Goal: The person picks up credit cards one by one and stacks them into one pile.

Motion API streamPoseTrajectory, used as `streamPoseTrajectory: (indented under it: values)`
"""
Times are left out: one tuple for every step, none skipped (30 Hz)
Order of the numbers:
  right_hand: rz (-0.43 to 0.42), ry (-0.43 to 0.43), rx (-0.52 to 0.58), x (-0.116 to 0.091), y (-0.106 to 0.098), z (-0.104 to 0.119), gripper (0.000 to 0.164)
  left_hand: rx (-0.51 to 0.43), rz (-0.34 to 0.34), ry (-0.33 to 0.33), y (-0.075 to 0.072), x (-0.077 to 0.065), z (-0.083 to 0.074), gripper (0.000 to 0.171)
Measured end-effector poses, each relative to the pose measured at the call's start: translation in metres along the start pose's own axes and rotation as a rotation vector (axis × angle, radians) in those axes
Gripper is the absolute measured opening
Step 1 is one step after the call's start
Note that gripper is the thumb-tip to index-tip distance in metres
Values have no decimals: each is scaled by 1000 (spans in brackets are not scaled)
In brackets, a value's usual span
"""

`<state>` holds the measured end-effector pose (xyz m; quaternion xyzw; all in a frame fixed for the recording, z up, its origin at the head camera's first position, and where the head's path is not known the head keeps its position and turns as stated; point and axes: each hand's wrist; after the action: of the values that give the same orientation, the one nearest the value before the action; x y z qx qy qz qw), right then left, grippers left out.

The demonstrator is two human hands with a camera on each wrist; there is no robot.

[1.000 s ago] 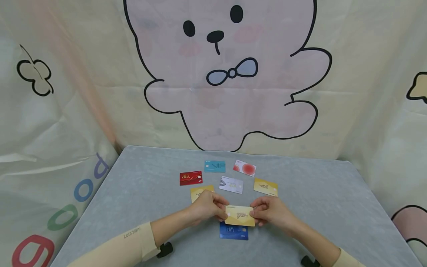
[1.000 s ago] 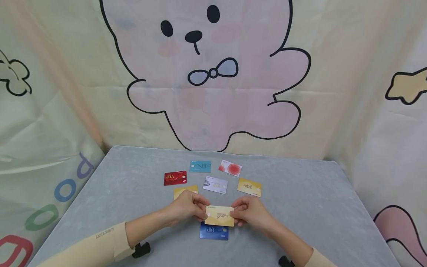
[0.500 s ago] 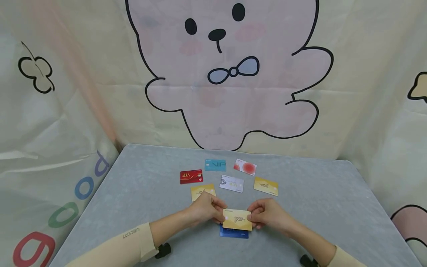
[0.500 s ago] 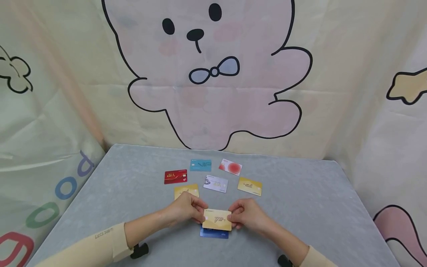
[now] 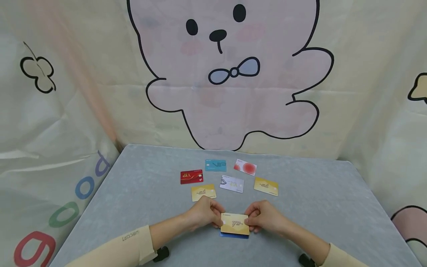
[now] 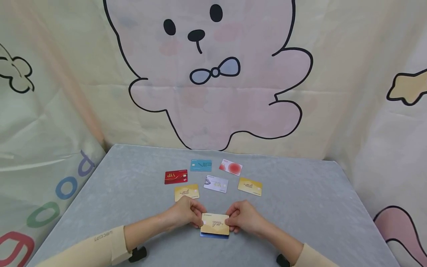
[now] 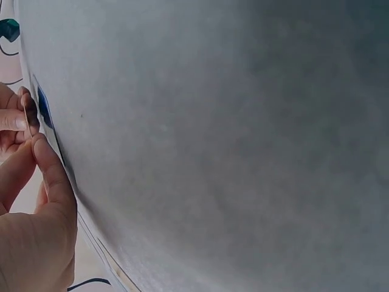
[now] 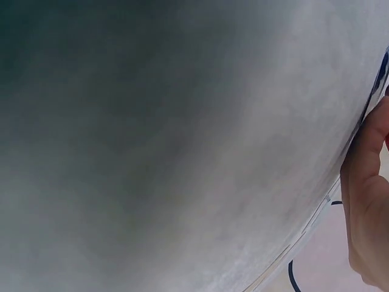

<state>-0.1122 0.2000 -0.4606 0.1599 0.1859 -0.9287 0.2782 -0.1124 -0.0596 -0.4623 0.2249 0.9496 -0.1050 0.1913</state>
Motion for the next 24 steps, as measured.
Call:
streamPoseTrajectory:
  values:
    - [2,-3,-3,0,0,0,17,0,1,-1,0,0,0,25]
    - [4,-6,-10,0,1,-1,17,1,1,-2,0,0,0,25]
    - [6,-7,-16,0,1,-1,16,2,1,-5,0,0,1,25]
    - [7,-6,-23,0,1,-1,16,5,1,-7,1,0,1,25]
    - [6,-8,-29,1,1,-2,15,8,1,-14,1,0,1,25]
    - [5,-9,-33,1,2,-2,15,10,2,-20,1,0,2,25]
    - [4,-10,-36,1,2,-2,15,13,1,-23,1,0,2,24]
    - [2,-10,-41,2,3,-2,14,15,0,-27,1,0,3,24]
    - [0,-12,-44,2,3,-2,14,17,-2,-30,2,1,3,24]
    - [-3,-15,-48,3,4,-2,14,20,-3,-32,2,1,3,24]
    - [-4,-19,-50,3,4,-2,14,22,-6,-32,2,1,4,24]
    - [-7,-23,-55,3,5,-2,14,25,-8,-29,2,1,4,24]
    - [-10,-27,-61,3,5,-1,14,29,-10,-27,2,1,4,24]
    - [-14,-29,-68,4,5,-1,14,34,-11,-23,2,1,4,24]
    - [-17,-30,-73,4,6,-1,14,38,-11,-18,2,0,3,24]
    - [-21,-30,-82,4,6,0,14,47,-9,-10,2,0,3,24]
    - [-25,-28,-90,3,6,0,14,52,-9,-3,3,0,2,25]
    - [-30,-26,-101,3,6,1,15,59,-9,5,3,0,2,25]
    - [-35,-22,-111,3,7,2,15,63,-9,12,3,0,2,25]
    - [-39,-20,-121,3,7,2,15,68,-11,21,3,0,2,25]
    - [-43,-16,-130,3,7,3,15,71,-11,27,4,0,2,25]
    - [-49,-11,-140,3,7,4,16,76,-13,33,4,0,2,25]
    - [-52,-7,-149,3,8,4,16,76,-16,38,4,0,2,25]
    - [-56,-3,-156,2,8,5,16,79,-17,45,4,0,3,25]
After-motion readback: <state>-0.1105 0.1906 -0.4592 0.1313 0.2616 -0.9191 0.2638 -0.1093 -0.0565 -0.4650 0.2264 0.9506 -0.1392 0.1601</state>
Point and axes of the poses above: each hand's wrist, its own x-axis towards the middle knuckle, its own y-axis out of the palm, z = x × y, and after that the axes turned 2 degrees about z, right-handed
